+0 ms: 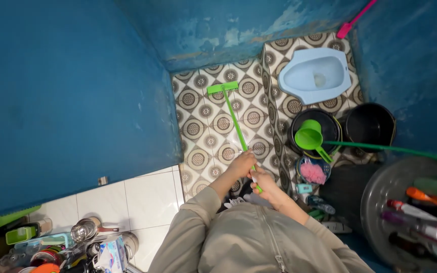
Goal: The person mops the tiled bathroom floor using a green squeegee-style mop, moving it back and forth across the patterned tiles around a squat toilet and several buckets. The camera remains in a first-person view as the person systematically covers the floor area.
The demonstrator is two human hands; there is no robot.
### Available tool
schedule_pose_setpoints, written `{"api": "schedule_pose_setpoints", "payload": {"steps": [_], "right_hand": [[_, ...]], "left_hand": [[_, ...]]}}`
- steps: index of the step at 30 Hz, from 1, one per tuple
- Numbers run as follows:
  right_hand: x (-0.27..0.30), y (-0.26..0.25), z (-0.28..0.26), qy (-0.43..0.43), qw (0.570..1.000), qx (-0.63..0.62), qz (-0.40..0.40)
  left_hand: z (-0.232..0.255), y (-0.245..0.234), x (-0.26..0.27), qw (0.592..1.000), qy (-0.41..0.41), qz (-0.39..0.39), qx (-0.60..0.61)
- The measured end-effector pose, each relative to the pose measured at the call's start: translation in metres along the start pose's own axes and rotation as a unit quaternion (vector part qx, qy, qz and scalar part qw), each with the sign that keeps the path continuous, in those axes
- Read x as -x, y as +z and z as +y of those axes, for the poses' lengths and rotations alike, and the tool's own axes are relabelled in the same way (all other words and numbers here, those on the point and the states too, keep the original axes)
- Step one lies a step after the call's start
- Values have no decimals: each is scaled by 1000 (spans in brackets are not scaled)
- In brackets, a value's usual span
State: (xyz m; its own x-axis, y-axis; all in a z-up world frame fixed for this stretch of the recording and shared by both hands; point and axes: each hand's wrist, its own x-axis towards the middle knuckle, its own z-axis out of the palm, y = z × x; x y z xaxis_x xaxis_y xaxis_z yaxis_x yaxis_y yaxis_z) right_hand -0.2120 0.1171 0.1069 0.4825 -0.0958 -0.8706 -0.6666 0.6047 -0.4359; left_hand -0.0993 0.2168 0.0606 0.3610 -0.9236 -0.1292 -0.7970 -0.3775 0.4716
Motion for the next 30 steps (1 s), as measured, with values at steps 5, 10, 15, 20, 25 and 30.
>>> {"api": "schedule_pose_setpoints", "payload": {"steps": [5, 10, 15, 20, 25, 30], "right_hand": [[-26, 30, -73, -6, 1000, 15, -9], [-77, 36, -115, -13, 999, 25, -23], [-96, 44, -133, 5, 999, 25, -41], [-79, 45, -116, 5, 999, 36, -31], [-42, 29, -71, 22, 999, 20, -33], [9, 27, -9, 27, 999, 22, -33]], "left_hand": [[-59, -6, -52, 996, -58, -26, 67], [-105, -16, -96, 993, -93, -56, 41], [-120, -26, -107, 989, -126, -52, 60], [-106, -22, -92, 990, -120, -54, 50], [-51, -38, -40, 995, -85, -43, 25], [-13, -9, 17, 996, -74, -24, 36]]}}
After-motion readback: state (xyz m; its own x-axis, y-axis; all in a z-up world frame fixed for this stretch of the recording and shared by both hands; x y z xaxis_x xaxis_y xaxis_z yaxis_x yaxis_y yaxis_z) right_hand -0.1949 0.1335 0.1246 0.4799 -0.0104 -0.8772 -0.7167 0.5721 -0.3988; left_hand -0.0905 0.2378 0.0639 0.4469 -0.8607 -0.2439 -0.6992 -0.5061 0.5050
